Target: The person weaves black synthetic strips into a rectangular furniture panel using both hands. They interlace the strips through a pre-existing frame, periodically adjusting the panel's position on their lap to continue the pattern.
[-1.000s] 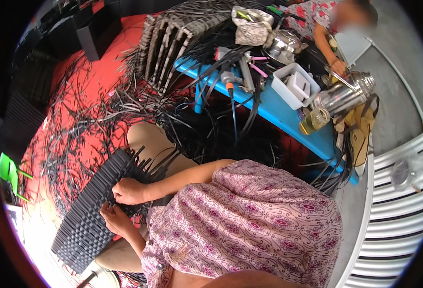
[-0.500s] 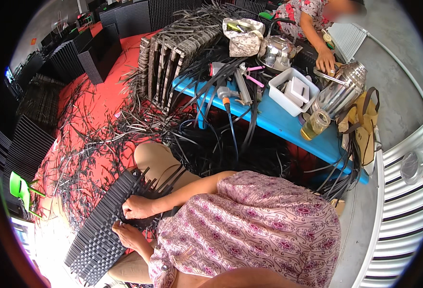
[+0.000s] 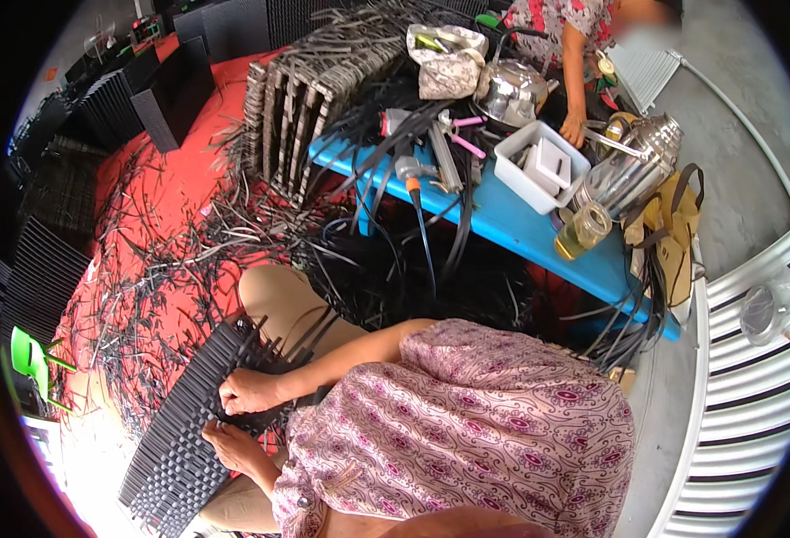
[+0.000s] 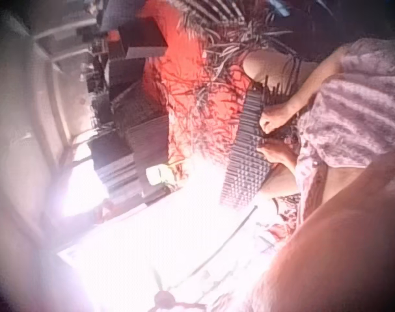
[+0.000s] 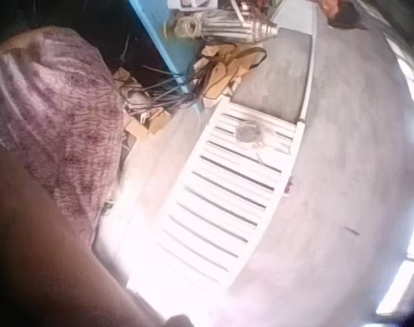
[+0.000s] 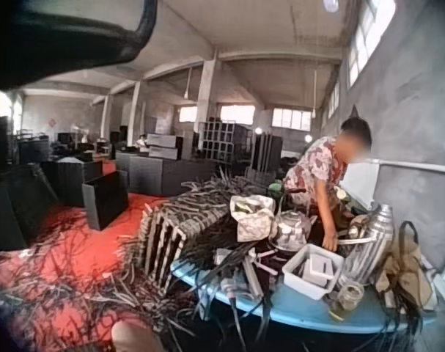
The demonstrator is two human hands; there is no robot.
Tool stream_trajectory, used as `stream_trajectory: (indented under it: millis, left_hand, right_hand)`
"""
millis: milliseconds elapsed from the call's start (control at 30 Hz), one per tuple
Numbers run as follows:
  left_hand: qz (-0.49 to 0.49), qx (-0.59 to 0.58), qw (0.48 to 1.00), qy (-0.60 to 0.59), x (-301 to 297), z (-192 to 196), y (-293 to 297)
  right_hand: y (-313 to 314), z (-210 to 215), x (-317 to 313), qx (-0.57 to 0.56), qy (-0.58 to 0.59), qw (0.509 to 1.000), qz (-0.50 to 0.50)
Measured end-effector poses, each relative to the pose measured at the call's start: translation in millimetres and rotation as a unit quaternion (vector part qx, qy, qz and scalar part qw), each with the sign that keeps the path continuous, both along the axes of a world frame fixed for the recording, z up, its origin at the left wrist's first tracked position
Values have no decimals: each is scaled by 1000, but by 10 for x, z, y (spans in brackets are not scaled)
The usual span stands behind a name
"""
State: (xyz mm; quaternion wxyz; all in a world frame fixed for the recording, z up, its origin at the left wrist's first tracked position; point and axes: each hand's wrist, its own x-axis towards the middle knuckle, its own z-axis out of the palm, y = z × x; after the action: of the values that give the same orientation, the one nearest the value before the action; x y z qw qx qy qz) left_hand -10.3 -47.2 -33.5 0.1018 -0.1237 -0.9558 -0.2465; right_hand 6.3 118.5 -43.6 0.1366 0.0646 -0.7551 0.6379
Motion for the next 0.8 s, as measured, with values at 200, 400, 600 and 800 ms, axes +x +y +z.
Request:
stream_trajectory:
  millis: [200,400,600,800]
  left_hand:
    - [-9,46,998,45,-22,-78,49]
    - [-12,70,997,42,-18,-127,66]
    - [-18,85,994,61,-23,-195,31]
    - [-4,59,997,50,9,-137,27]
  right_hand:
    - [53,100,7,21,-11,1000,12]
    - [40,39,-22,21,-12,1000,4]
    - [20,9,-22,24,-13,1000,4]
    - [53,87,5,-9,-33,998,47]
